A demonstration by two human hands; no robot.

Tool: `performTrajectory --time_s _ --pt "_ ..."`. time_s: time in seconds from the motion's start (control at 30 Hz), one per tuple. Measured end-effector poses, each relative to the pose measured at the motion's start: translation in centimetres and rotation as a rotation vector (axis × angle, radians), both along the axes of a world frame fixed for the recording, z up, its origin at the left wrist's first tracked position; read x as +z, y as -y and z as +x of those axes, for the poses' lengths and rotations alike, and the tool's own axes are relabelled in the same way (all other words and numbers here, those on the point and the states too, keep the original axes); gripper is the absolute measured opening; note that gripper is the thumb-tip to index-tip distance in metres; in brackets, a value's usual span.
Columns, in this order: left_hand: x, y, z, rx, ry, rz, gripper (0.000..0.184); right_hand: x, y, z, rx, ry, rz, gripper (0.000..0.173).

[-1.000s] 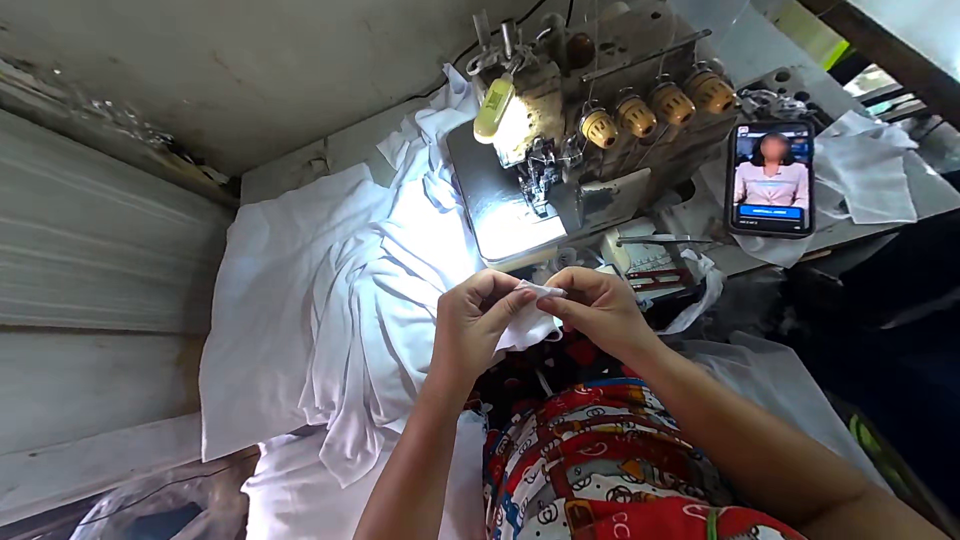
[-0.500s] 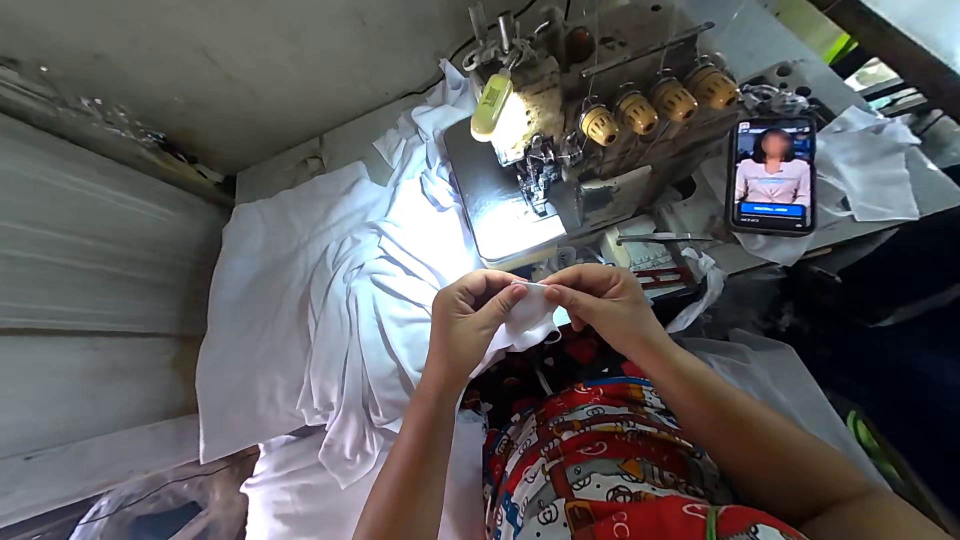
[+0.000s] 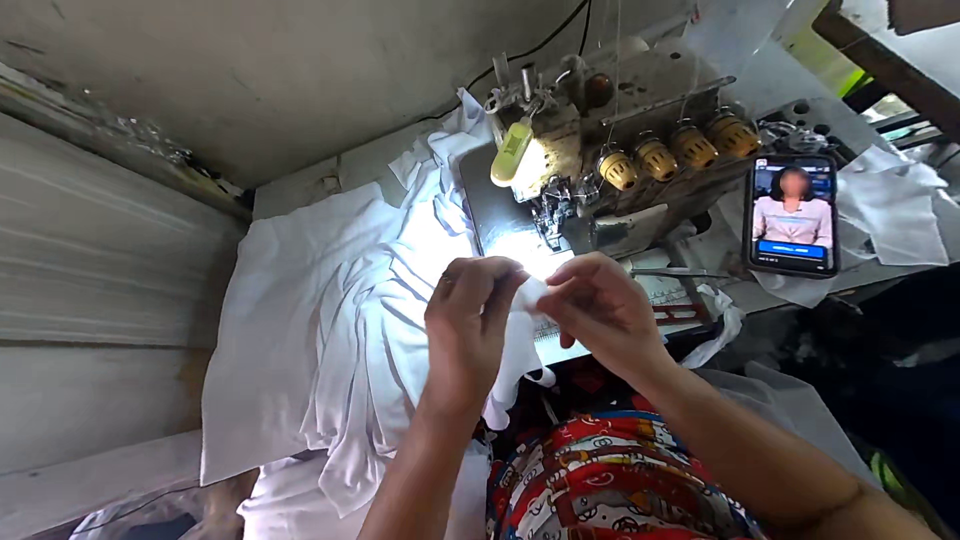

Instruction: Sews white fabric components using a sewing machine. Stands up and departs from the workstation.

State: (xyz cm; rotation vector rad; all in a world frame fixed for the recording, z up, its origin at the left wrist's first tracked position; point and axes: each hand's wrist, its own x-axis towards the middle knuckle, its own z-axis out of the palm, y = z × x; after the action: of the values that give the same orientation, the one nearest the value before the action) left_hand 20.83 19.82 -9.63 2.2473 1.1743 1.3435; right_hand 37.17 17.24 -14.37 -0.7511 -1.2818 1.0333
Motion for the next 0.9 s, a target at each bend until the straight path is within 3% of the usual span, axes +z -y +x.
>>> performTrajectory --time_s 0.13,0.23,0.37,0.57,0.8,0.9 --pt "-4.8 -3.3 3.0 -0.024 -0.133 -0.010 0.012 -2.5 -0.6 1.6 -0.161 0.055 -0.232 0.013" --pt "-6.6 -3.4 4.5 0.050 -0.126 0.005 0.009 -3.8 -0.2 2.6 -0.208 0.079 -0.270 0.010" --pt "-6.2 -2.3 4.6 0.083 -0.203 -0.055 0.011 -4.2 0.0 3.0 -0.182 0.129 -0.204 0.010" --pt "-5.8 -1.0 4.3 0.119 -0.275 -0.078 0.022 -4.7 -1.0 3.6 -0.222 0.436 0.013 0.025" --pt "-5.8 -3.1 3.0 0.027 -0.242 -0.138 0.016 -5.2 -1.0 4.0 -0.213 0.663 0.000 0.036" --pt "-5.8 -4.3 2.6 0.016 -0.202 -0.061 0.014 -5.3 -0.7 3.8 -0.171 0.719 0.018 0.042"
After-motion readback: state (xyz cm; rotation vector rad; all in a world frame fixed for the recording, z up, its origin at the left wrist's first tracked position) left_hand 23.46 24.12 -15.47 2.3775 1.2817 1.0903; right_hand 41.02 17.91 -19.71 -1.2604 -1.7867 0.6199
